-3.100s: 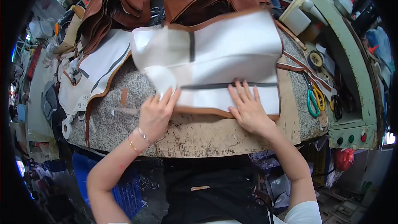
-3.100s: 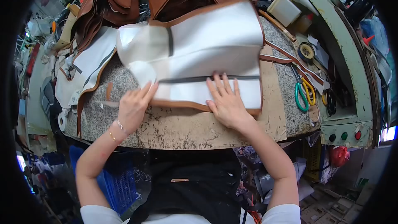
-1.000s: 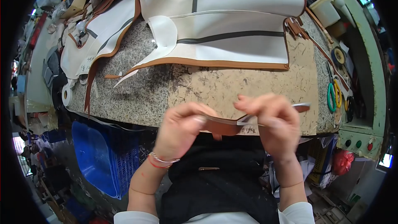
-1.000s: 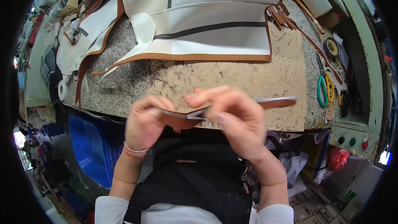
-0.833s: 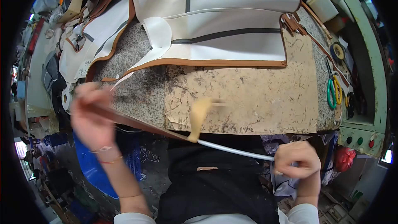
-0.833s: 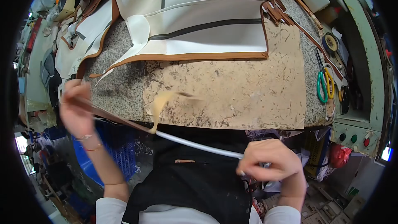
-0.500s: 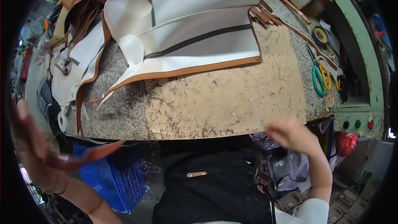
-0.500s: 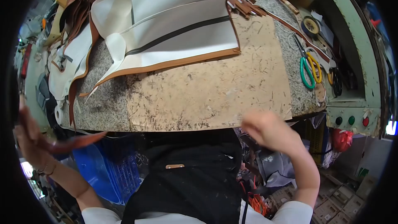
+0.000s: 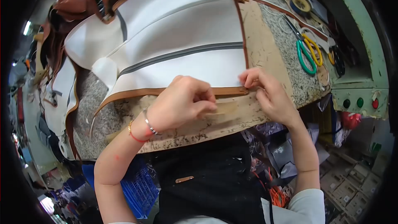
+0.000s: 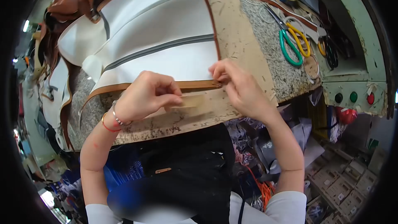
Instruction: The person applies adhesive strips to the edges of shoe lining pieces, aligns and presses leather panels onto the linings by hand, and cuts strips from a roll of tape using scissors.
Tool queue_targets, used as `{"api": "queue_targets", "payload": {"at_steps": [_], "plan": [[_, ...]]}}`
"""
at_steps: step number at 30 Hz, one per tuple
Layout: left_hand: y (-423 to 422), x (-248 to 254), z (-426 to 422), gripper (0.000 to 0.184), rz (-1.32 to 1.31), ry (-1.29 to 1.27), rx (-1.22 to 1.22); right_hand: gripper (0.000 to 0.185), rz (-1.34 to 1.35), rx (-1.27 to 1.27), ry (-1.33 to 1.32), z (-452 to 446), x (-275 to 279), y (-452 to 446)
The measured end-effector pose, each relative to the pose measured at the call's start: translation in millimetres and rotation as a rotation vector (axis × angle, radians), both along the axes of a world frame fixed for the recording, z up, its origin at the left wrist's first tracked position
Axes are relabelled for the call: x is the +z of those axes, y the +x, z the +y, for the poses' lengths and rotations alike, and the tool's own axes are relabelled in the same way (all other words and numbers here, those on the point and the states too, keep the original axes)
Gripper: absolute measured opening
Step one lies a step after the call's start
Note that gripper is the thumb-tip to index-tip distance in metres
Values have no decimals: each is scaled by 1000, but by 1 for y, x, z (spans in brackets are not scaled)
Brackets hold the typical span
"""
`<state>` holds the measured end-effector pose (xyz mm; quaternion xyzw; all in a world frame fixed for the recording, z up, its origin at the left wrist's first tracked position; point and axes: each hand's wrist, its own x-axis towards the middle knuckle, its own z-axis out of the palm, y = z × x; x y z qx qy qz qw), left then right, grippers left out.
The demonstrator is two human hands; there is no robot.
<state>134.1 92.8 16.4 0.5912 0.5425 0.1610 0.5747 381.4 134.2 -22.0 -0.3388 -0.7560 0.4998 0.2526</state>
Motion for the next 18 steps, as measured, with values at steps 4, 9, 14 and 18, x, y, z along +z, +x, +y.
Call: {"api": "queue_targets", "payload": {"at_steps": [4, 9, 14, 18], "plan": [[26, -24, 27, 15, 43, 137, -89, 29, 282, -190, -285, -1, -16, 7], [37, -38, 32, 17, 102, 200, -18, 26, 272, -272, -149, -19, -25, 18], [39, -38, 30, 16, 144, 223, 24, 33, 17, -100, 418, -38, -22, 20], [44, -46, 26, 22, 148, 375, 30, 40, -275, 6, 494, -38, -20, 4]]}}
